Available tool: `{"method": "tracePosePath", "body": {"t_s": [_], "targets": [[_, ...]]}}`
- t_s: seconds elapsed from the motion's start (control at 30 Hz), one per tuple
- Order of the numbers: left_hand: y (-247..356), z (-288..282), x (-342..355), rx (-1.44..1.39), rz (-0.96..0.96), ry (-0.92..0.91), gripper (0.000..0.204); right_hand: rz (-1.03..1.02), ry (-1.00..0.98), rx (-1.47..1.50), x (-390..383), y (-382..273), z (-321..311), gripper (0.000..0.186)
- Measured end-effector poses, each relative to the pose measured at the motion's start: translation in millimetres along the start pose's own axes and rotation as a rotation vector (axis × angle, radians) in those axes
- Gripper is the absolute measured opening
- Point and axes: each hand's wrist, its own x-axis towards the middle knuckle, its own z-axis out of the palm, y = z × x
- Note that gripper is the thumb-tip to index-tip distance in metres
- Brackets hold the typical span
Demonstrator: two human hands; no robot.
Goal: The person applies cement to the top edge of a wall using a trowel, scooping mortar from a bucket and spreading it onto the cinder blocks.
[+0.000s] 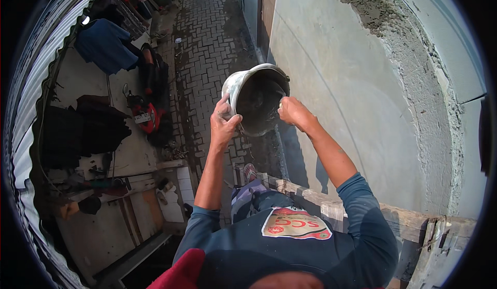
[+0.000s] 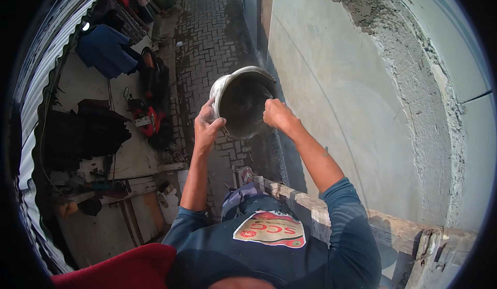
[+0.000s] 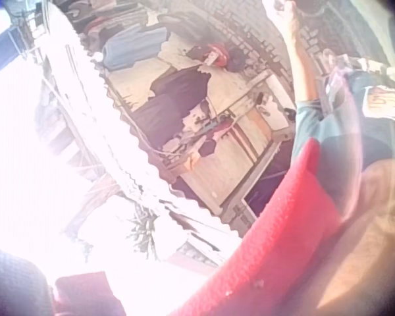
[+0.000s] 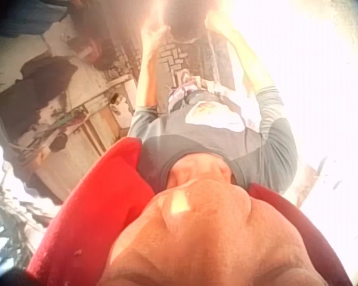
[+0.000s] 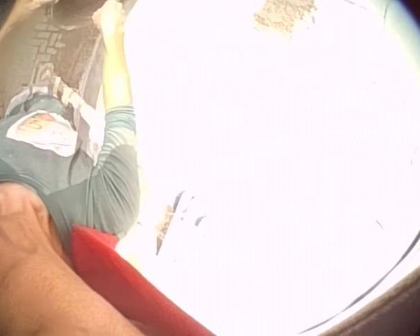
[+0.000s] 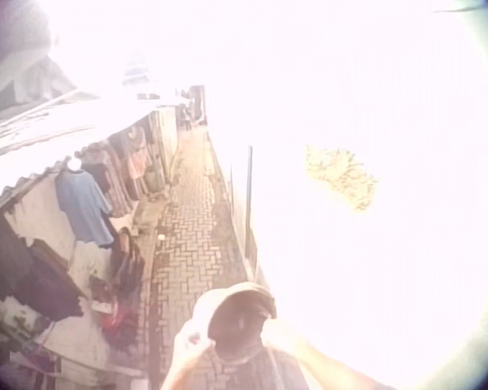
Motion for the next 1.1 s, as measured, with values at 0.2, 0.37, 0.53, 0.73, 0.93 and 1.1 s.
{"method": "tracePosePath", "body": {"t_s": [0.2, 0.37, 0.53, 0.73, 0.93, 1.1], "targets": [[28.0, -17.0, -10.7, 0.117, 0.146, -0.094, 0.023, 0.266, -0.525, 0.571, -5.5, 20.7, -33.9, 0.022], [25.7, -25.2, -21.2, 0.145, 0.237, -0.103, 0.026, 0.359, -0.777, 1.361, -34.7, 26.4, 18.8, 0.025], [3.6, -27.2, -31.4, -0.135, 0.031, 0.03, 0.016, 0.262, -0.817, 1.637, -58.5, 1.3, 37.8, 0.027], [-34.4, -39.1, -41.1, -0.476, -0.276, 0.205, 0.018, 0.235, -0.724, 1.342, -42.5, -13.8, 14.3, 0.022], [-71.7, -51.4, -46.8, -0.605, -0.316, 0.265, 0.019, 0.134, -0.657, 1.154, -28.7, -20.0, 16.7, 0.023], [-83.9, -58.4, -49.1, -0.658, -0.339, 0.351, 0.017, 0.096, -0.676, 1.098, -15.4, -30.0, 6.0, 0.023]]}}
